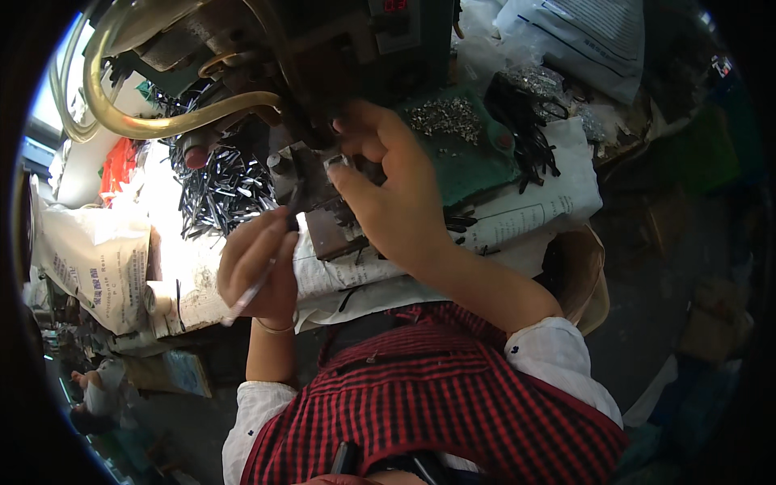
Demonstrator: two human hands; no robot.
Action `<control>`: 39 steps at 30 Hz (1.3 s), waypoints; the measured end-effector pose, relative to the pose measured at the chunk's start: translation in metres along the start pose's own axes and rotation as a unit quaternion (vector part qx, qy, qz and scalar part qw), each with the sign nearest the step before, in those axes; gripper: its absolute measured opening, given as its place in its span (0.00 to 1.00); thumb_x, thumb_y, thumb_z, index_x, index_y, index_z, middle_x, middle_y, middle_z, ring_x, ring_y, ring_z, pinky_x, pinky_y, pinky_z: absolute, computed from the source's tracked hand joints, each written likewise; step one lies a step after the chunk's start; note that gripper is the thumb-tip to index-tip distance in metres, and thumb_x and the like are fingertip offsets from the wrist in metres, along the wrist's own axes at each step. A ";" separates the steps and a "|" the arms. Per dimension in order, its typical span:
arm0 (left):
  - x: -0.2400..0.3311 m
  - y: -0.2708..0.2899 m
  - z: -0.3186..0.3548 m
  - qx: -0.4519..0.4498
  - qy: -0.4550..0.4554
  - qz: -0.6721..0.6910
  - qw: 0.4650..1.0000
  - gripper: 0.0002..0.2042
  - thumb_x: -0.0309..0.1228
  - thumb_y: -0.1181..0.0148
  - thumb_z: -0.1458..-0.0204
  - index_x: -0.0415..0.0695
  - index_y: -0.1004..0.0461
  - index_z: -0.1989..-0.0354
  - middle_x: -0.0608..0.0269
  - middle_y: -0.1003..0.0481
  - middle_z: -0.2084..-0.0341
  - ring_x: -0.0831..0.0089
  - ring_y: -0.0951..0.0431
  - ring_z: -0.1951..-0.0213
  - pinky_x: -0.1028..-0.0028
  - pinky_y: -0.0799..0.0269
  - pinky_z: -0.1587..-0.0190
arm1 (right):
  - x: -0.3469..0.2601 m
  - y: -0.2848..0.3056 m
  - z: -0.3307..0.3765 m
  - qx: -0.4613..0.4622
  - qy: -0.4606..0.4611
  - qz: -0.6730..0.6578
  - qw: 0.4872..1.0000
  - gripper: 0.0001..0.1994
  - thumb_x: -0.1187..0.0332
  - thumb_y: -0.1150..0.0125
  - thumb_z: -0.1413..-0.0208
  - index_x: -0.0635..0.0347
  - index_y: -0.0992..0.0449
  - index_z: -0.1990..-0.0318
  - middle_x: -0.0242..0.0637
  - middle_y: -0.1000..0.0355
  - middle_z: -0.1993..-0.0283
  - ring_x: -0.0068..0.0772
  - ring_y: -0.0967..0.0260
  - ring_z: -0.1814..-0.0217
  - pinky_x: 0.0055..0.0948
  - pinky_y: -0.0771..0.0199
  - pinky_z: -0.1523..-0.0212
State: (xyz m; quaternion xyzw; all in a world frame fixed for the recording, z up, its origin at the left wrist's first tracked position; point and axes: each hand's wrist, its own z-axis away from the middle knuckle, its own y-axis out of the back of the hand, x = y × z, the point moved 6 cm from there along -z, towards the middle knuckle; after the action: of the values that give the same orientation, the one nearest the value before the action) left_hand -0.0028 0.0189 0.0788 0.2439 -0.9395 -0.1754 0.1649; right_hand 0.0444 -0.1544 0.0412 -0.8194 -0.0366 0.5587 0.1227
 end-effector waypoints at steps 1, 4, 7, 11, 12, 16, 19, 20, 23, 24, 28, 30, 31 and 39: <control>0.010 -0.012 -0.001 -0.049 -0.044 -0.020 0.998 0.14 0.25 0.24 0.58 0.39 0.20 0.62 0.54 0.19 0.64 0.69 0.20 0.73 0.74 0.24 0.71 | -0.007 0.000 0.007 -0.008 0.002 0.000 1.000 0.28 0.78 0.34 0.47 0.66 0.34 0.37 0.41 0.24 0.48 0.30 0.26 0.46 0.30 0.27 0.44; 0.019 -0.044 0.007 -0.046 -0.120 -0.049 0.990 0.14 0.29 0.23 0.59 0.44 0.19 0.64 0.59 0.20 0.61 0.78 0.25 0.77 0.78 0.32 0.77 | -0.009 0.014 -0.002 -0.109 -0.002 0.088 0.990 0.28 0.82 0.41 0.44 0.67 0.36 0.34 0.42 0.29 0.40 0.31 0.30 0.41 0.30 0.32 0.38; 0.012 -0.057 0.007 -0.029 -0.147 -0.060 0.987 0.13 0.28 0.24 0.59 0.45 0.20 0.64 0.61 0.20 0.62 0.81 0.28 0.79 0.79 0.35 0.79 | 0.017 0.085 -0.028 0.019 -0.023 0.198 0.980 0.22 0.75 0.35 0.45 0.58 0.27 0.41 0.39 0.24 0.45 0.32 0.27 0.45 0.32 0.29 0.42; 0.007 -0.062 0.009 -0.005 -0.158 -0.040 0.987 0.12 0.27 0.24 0.59 0.46 0.20 0.65 0.64 0.20 0.63 0.82 0.29 0.81 0.79 0.37 0.80 | 0.050 0.164 -0.013 0.145 0.011 0.349 0.926 0.16 0.72 0.36 0.44 0.55 0.22 0.47 0.39 0.23 0.52 0.31 0.26 0.49 0.30 0.28 0.48; 0.008 -0.062 0.009 -0.006 -0.157 -0.043 0.987 0.12 0.27 0.25 0.59 0.46 0.20 0.66 0.64 0.20 0.63 0.82 0.29 0.81 0.79 0.37 0.80 | 0.056 0.170 -0.005 0.138 -0.016 0.401 0.905 0.15 0.72 0.36 0.44 0.55 0.21 0.49 0.39 0.22 0.53 0.32 0.25 0.50 0.31 0.28 0.48; 0.011 -0.057 0.005 -0.042 -0.126 -0.054 0.990 0.16 0.26 0.22 0.61 0.45 0.20 0.63 0.61 0.18 0.67 0.75 0.24 0.79 0.78 0.30 0.79 | 0.054 0.143 0.007 0.027 0.016 0.554 0.832 0.10 0.72 0.34 0.51 0.58 0.19 0.60 0.41 0.25 0.59 0.49 0.28 0.52 0.43 0.28 0.50; 0.013 -0.053 0.005 -0.044 -0.092 -0.028 0.994 0.15 0.27 0.24 0.60 0.45 0.20 0.62 0.60 0.18 0.64 0.74 0.23 0.78 0.76 0.29 0.77 | 0.051 0.131 0.006 0.045 0.067 0.640 0.764 0.09 0.71 0.32 0.51 0.56 0.19 0.60 0.40 0.26 0.57 0.47 0.29 0.49 0.43 0.28 0.50; 0.013 -0.051 0.008 -0.052 -0.062 -0.018 0.997 0.15 0.27 0.24 0.60 0.44 0.19 0.62 0.59 0.18 0.62 0.74 0.22 0.76 0.75 0.27 0.76 | 0.056 0.129 0.006 0.038 0.045 0.657 0.751 0.09 0.70 0.31 0.51 0.54 0.18 0.61 0.40 0.27 0.55 0.47 0.31 0.47 0.43 0.28 0.49; 0.012 -0.041 0.027 -0.050 0.039 0.050 0.997 0.16 0.24 0.26 0.58 0.42 0.20 0.58 0.56 0.18 0.57 0.69 0.19 0.70 0.74 0.23 0.69 | 0.062 0.127 0.007 0.034 0.074 0.673 0.735 0.05 0.72 0.35 0.48 0.56 0.19 0.63 0.40 0.27 0.54 0.49 0.30 0.47 0.45 0.28 0.49; 0.001 -0.031 0.042 0.003 0.057 0.014 0.998 0.17 0.22 0.28 0.57 0.41 0.20 0.55 0.55 0.18 0.57 0.67 0.18 0.67 0.74 0.23 0.67 | 0.063 0.133 0.011 0.046 0.105 0.668 0.735 0.06 0.72 0.36 0.47 0.56 0.20 0.62 0.40 0.26 0.55 0.50 0.30 0.48 0.46 0.28 0.50; -0.090 -0.010 0.094 0.027 0.322 -0.093 0.942 0.23 0.22 0.30 0.53 0.36 0.26 0.46 0.52 0.25 0.50 0.65 0.23 0.58 0.74 0.25 0.61 | 0.069 0.145 0.018 0.101 -0.003 0.527 0.844 0.06 0.72 0.40 0.40 0.58 0.22 0.57 0.42 0.22 0.58 0.47 0.25 0.52 0.36 0.27 0.50; -0.135 -0.027 0.125 -0.064 0.435 -0.052 0.896 0.22 0.27 0.29 0.53 0.38 0.24 0.47 0.57 0.21 0.57 0.67 0.21 0.61 0.73 0.25 0.60 | 0.071 0.142 0.008 0.095 0.027 0.518 0.849 0.06 0.72 0.41 0.39 0.58 0.22 0.56 0.42 0.21 0.58 0.45 0.23 0.54 0.34 0.27 0.51; -0.143 -0.036 0.129 -0.114 0.478 -0.012 0.871 0.22 0.28 0.29 0.53 0.39 0.24 0.48 0.58 0.20 0.61 0.68 0.20 0.62 0.73 0.25 0.59 | 0.069 0.142 0.006 0.091 0.034 0.515 0.852 0.07 0.72 0.40 0.39 0.58 0.22 0.55 0.41 0.21 0.58 0.43 0.23 0.55 0.33 0.27 0.50; -0.142 -0.043 0.122 -0.044 0.368 -0.021 0.929 0.13 0.24 0.33 0.49 0.40 0.25 0.56 0.57 0.21 0.67 0.65 0.20 0.67 0.70 0.25 0.61 | 0.050 0.111 0.003 0.070 0.005 0.452 0.889 0.08 0.73 0.38 0.40 0.60 0.19 0.54 0.38 0.19 0.57 0.31 0.23 0.52 0.30 0.28 0.48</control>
State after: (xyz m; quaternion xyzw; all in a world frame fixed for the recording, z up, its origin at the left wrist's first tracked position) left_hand 0.0835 0.0879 -0.0787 0.3031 -0.7990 -0.1176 0.5059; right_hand 0.0517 -0.2517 -0.0322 -0.7396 0.3778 0.5503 -0.0860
